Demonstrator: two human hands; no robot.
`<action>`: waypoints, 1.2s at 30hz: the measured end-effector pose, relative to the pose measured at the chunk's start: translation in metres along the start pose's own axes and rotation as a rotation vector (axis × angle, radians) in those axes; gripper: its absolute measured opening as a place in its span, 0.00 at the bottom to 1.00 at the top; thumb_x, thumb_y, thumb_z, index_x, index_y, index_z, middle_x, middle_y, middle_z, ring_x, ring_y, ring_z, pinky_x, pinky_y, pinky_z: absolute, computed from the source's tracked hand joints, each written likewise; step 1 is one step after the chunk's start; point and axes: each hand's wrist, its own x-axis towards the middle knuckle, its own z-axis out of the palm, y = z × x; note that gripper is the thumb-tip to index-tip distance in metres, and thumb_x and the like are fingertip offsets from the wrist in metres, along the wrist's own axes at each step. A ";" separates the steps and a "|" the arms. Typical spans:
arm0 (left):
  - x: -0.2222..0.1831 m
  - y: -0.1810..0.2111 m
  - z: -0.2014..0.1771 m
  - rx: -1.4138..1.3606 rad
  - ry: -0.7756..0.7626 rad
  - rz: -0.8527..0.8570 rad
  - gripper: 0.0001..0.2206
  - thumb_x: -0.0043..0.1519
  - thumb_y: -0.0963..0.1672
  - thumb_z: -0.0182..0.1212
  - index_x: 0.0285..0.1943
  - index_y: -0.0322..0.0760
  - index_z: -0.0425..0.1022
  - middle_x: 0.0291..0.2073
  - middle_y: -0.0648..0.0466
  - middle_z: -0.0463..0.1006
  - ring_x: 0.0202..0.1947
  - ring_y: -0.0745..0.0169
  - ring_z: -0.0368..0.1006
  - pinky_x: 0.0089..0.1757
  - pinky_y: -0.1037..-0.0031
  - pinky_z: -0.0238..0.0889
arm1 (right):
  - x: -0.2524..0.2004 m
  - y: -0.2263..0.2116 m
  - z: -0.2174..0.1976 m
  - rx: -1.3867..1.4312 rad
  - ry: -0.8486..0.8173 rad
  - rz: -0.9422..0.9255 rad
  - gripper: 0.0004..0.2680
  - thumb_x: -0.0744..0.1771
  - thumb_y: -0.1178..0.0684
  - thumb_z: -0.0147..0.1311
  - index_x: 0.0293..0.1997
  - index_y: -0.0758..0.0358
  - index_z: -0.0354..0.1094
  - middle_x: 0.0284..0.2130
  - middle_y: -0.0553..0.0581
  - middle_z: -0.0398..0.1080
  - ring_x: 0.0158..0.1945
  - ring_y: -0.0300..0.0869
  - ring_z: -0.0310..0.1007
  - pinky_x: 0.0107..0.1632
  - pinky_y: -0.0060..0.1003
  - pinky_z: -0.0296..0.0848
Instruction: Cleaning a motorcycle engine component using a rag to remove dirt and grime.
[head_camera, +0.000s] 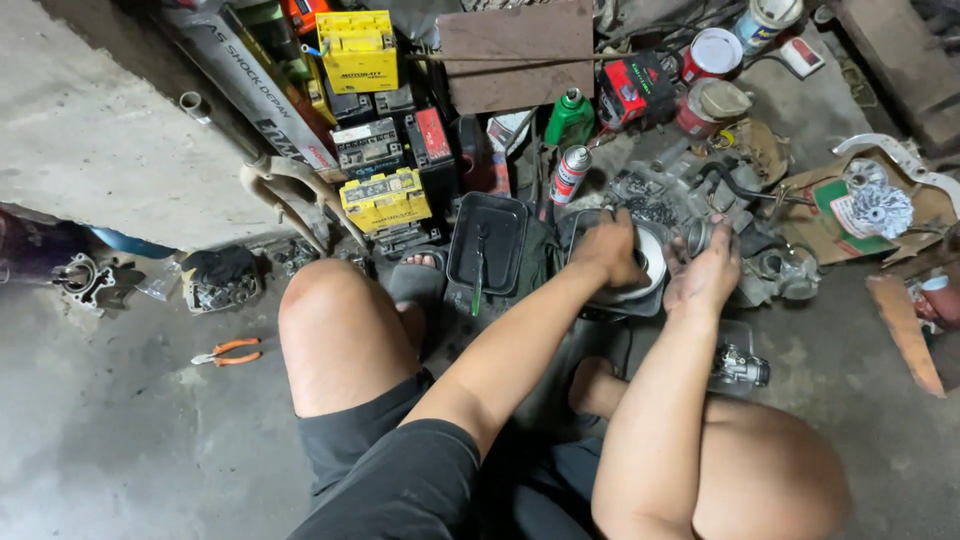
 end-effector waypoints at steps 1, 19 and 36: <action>-0.003 0.004 -0.006 -0.007 -0.004 -0.003 0.44 0.44 0.49 0.80 0.65 0.25 0.58 0.66 0.27 0.60 0.60 0.20 0.68 0.59 0.44 0.67 | 0.000 0.004 -0.001 -0.008 0.002 0.001 0.11 0.68 0.36 0.55 0.51 0.43 0.71 0.36 0.52 0.69 0.29 0.40 0.78 0.43 0.44 0.91; -0.027 -0.046 -0.074 -1.079 0.322 0.052 0.38 0.42 0.45 0.78 0.63 0.25 0.69 0.51 0.32 0.78 0.55 0.40 0.75 0.52 0.56 0.73 | -0.046 0.029 0.048 0.258 -0.183 0.162 0.12 0.69 0.50 0.49 0.50 0.67 0.74 0.43 0.67 0.77 0.46 0.56 0.79 0.56 0.60 0.77; -0.096 -0.055 -0.130 -0.421 0.698 0.513 0.37 0.44 0.43 0.76 0.65 0.40 0.64 0.59 0.44 0.73 0.65 0.38 0.67 0.63 0.52 0.60 | -0.109 0.001 0.079 -0.569 -0.488 -0.514 0.17 0.71 0.42 0.54 0.60 0.63 0.72 0.52 0.66 0.75 0.64 0.54 0.69 0.67 0.50 0.65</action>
